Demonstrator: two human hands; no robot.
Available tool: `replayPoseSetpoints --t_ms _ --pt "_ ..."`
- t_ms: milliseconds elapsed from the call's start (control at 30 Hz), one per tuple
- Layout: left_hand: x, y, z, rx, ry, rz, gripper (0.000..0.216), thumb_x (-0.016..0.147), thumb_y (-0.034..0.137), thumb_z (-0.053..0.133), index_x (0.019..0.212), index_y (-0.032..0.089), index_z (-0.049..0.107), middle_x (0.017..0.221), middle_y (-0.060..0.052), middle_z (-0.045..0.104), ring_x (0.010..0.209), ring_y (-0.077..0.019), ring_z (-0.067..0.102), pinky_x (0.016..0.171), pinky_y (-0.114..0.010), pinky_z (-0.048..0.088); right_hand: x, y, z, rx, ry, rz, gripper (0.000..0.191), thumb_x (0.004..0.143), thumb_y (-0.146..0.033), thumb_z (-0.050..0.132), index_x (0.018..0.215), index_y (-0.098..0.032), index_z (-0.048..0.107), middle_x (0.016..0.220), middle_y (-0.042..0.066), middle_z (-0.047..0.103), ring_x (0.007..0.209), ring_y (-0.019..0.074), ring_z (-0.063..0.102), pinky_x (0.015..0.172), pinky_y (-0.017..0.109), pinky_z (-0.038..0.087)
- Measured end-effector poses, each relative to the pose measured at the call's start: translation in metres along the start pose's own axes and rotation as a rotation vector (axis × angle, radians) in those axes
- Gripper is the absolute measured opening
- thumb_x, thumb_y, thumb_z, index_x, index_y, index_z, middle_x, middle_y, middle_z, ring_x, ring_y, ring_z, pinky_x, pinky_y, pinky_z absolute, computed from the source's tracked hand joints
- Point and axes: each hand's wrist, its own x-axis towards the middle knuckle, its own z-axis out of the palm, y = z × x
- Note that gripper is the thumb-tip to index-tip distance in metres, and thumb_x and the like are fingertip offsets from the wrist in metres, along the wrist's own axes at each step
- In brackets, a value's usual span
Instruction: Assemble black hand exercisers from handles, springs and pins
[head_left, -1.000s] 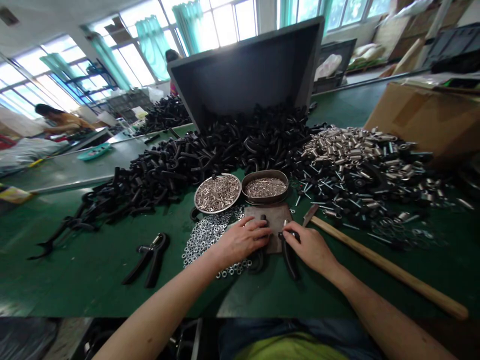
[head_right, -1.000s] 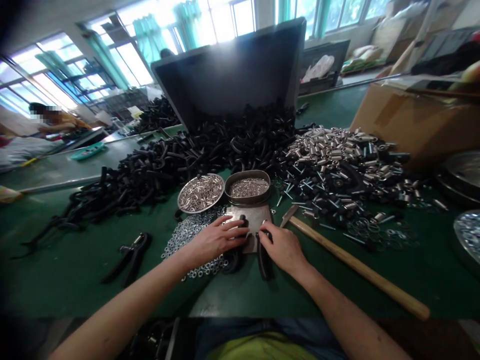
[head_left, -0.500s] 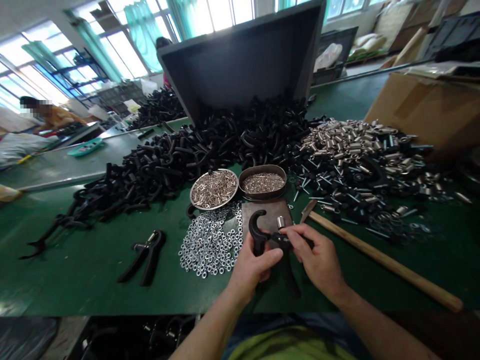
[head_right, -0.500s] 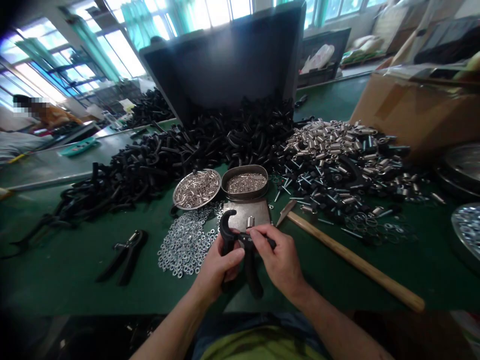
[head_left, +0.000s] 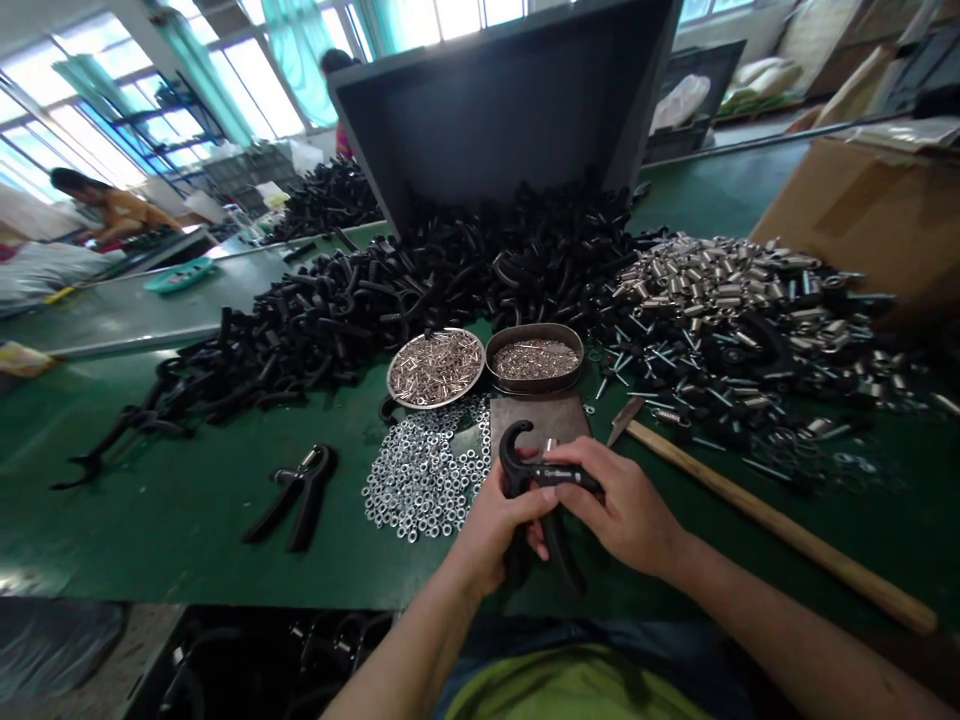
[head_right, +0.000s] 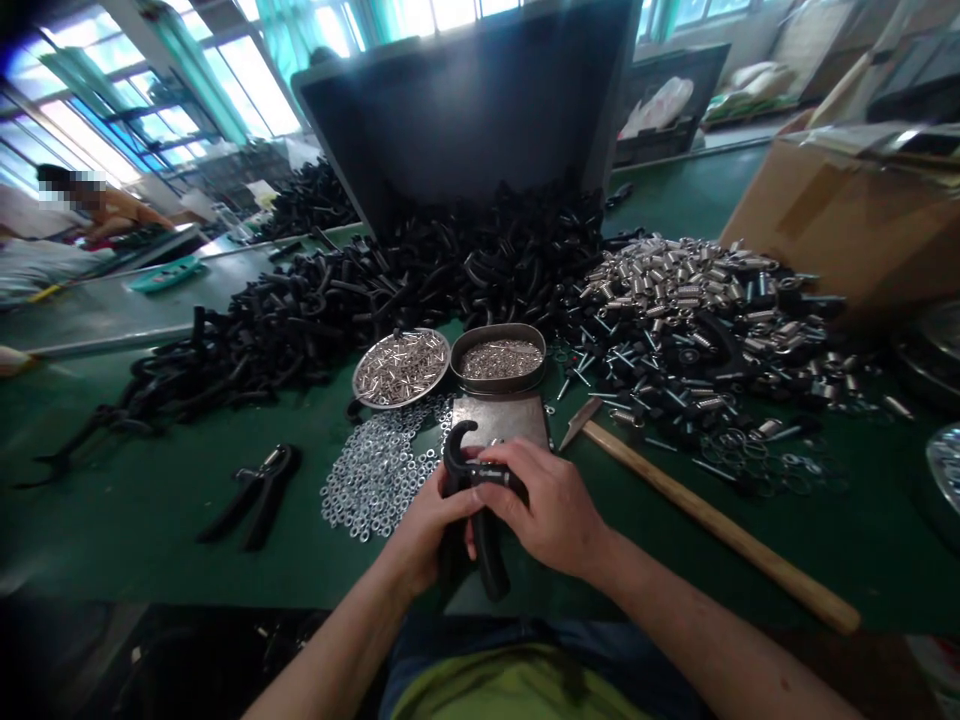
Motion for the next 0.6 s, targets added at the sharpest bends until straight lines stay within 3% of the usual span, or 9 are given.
replayPoseSetpoints --t_ms 67,133,200,267,333,400,500,600 --pt "0.000 0.002 -0.003 -0.022 0.009 0.022 0.075 0.066 0.033 0.072 0.129 0.025 0.032 0.067 0.006 0.053 0.041 -0.0062 0.045 0.038 -0.019 0.041 -0.001 0.003 -0.002 -0.033 0.036 -0.021 0.018 0.088 -0.031 0.047 0.095 -0.020 0.058 0.089 0.007 0.065 0.084 0.0179 0.062 0.076 0.030 0.048" --pt "-0.001 0.005 -0.006 0.089 0.061 0.111 0.088 0.063 0.027 0.075 0.135 0.030 0.025 0.079 0.003 0.058 0.049 -0.0086 0.052 0.044 -0.020 0.045 -0.003 0.008 -0.003 0.019 0.002 0.158 0.024 0.090 -0.036 0.040 0.094 -0.019 0.057 0.074 0.003 0.063 0.069 0.0159 0.061 0.066 0.029 0.048" --pt "-0.003 0.008 -0.009 0.263 0.110 0.246 0.094 0.060 0.021 0.077 0.137 0.032 0.025 0.100 -0.002 0.060 0.072 -0.0145 0.061 0.062 -0.026 0.052 -0.002 0.013 -0.001 0.198 -0.164 0.421 0.036 0.093 -0.045 0.031 0.097 -0.018 0.055 0.058 -0.002 0.056 0.051 0.0133 0.055 0.052 0.025 0.045" --pt "-0.006 0.010 -0.011 0.415 0.096 0.332 0.092 0.059 0.019 0.077 0.136 0.031 0.029 0.119 -0.005 0.055 0.097 -0.0204 0.059 0.082 -0.032 0.051 0.002 0.017 0.002 0.405 -0.364 0.564 0.044 0.092 -0.052 0.030 0.096 -0.017 0.056 0.058 -0.002 0.055 0.052 0.0127 0.054 0.046 0.023 0.042" --pt "-0.007 0.008 -0.013 0.511 0.052 0.334 0.088 0.060 0.021 0.077 0.135 0.031 0.032 0.123 -0.005 0.053 0.107 -0.0234 0.056 0.090 -0.035 0.047 0.007 0.017 0.006 0.533 -0.461 0.550 0.043 0.088 -0.054 0.039 0.091 -0.016 0.058 0.073 0.002 0.061 0.068 0.0146 0.059 0.054 0.023 0.046" --pt "-0.008 0.002 -0.013 0.519 0.066 0.325 0.086 0.062 0.023 0.077 0.135 0.031 0.032 0.124 -0.004 0.053 0.109 -0.0237 0.055 0.092 -0.035 0.046 0.013 0.013 0.010 0.546 -0.420 0.499 0.035 0.088 -0.048 0.045 0.090 -0.015 0.058 0.086 0.004 0.064 0.079 0.0163 0.060 0.063 0.025 0.047" --pt "-0.009 -0.012 -0.013 0.435 0.142 0.356 0.084 0.064 0.025 0.076 0.134 0.030 0.030 0.125 -0.004 0.051 0.112 -0.0221 0.053 0.095 -0.035 0.045 0.018 0.001 0.013 0.296 -0.285 0.433 0.025 0.089 -0.038 0.045 0.084 -0.016 0.055 0.082 0.004 0.063 0.077 0.0163 0.058 0.067 0.027 0.045" --pt "-0.011 -0.019 -0.015 0.445 0.144 0.392 0.085 0.061 0.026 0.078 0.131 0.027 0.031 0.122 -0.005 0.051 0.111 -0.0225 0.053 0.097 -0.037 0.043 0.020 -0.010 0.012 -0.031 -0.334 0.367 0.026 0.089 -0.036 0.043 0.075 -0.017 0.051 0.076 0.005 0.061 0.072 0.0164 0.056 0.064 0.028 0.039"
